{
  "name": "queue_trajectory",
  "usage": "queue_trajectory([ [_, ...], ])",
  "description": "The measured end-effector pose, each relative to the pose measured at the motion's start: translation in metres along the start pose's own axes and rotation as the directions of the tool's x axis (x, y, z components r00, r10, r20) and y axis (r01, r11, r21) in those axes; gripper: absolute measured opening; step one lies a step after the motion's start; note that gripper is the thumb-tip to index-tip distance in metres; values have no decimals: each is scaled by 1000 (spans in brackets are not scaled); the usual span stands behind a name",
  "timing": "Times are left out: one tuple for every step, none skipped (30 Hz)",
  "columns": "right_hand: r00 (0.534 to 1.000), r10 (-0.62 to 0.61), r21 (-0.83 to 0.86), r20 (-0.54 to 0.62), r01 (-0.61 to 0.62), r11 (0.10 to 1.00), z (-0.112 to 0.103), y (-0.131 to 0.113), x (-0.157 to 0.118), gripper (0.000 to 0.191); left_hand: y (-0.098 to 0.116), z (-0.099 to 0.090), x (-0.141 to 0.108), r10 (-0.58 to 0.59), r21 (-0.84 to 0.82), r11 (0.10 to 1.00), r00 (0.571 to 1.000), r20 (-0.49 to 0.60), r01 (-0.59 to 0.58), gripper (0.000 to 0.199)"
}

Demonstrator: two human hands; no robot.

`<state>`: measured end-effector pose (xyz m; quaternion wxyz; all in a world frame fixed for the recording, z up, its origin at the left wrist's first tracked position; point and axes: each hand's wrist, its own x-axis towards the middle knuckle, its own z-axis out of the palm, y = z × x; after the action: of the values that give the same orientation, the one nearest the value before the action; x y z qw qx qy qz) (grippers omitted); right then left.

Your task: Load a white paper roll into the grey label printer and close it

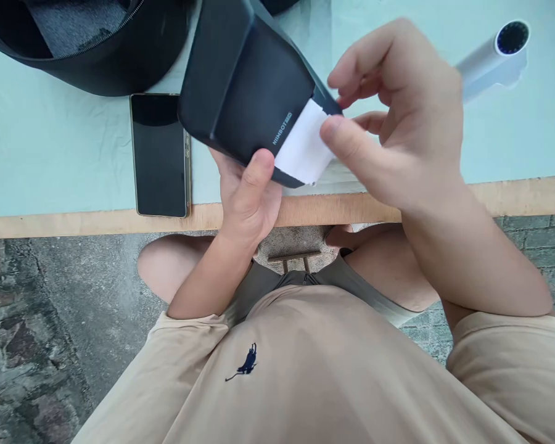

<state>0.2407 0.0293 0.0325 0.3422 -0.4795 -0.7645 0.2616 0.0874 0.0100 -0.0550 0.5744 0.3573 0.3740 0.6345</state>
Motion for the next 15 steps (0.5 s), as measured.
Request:
queue_trajectory([
  [1000, -7, -62, 23, 8, 998, 0, -1, -1, 29, -3, 0, 0, 25, -15, 1000, 1000, -12, -25, 75],
  [999, -11, -117, 36, 15, 993, -1, -2, -2, 30, -7, -1, 0, 64, -29, 997, 998, -30, -65, 78],
  [999, -14, -157, 42, 21, 987, -1, -3, -3, 30, -9, -1, -1, 93, -31, 995, 995, -38, -94, 84],
  [999, -18, -177, 41, 25, 984, 0, -3, -3, 30, -10, -1, -1, 111, -29, 993, 993, -43, -113, 89],
  [999, -10, -185, 38, 17, 983, 0, -3, -4, 29, -11, -1, -2, 102, -24, 994, 994, -40, -103, 92],
  [999, 2, -187, 33, 5, 982, 0, -3, -4, 27, -10, 0, -3, 85, -17, 996, 995, -44, -86, 93],
  [999, 16, -178, 28, -11, 984, 1, -3, -5, 26, -9, 0, -4, 65, -8, 998, 996, -53, -66, 92],
  [999, 32, -161, 12, -30, 986, 1, -3, -5, 24, -8, 1, -4, 45, 3, 999, 997, -66, -45, 91],
  [999, 49, -151, -4, -49, 987, 2, -3, -5, 23, -7, 1, -4, 36, 12, 999, 996, -82, -35, 91],
  [998, 66, -146, -17, -68, 987, 2, -3, -6, 23, -7, 1, -4, 35, 19, 999, 995, -94, -33, 90],
  [996, 83, -142, -24, -85, 986, 3, -3, -6, 23, -9, 1, -3, 39, 20, 999, 994, -99, -37, 90],
  [994, 106, -138, -25, -108, 984, 3, -2, -6, 24, -11, 0, -2, 54, 12, 999, 994, -95, -53, 91],
  [991, 134, -135, -20, -135, 982, 4, -2, -5, 24, -13, -1, 0, 74, 0, 997, 993, -87, -74, 90],
  [987, 160, -132, -11, -160, 978, 4, -2, -5, 26, -16, -3, 1, 100, -17, 995, 992, -78, -102, 89],
  [982, 188, -128, -3, -187, 974, 4, -1, -4, 27, -19, -5, 3, 127, -26, 991, 990, -64, -129, 87],
])
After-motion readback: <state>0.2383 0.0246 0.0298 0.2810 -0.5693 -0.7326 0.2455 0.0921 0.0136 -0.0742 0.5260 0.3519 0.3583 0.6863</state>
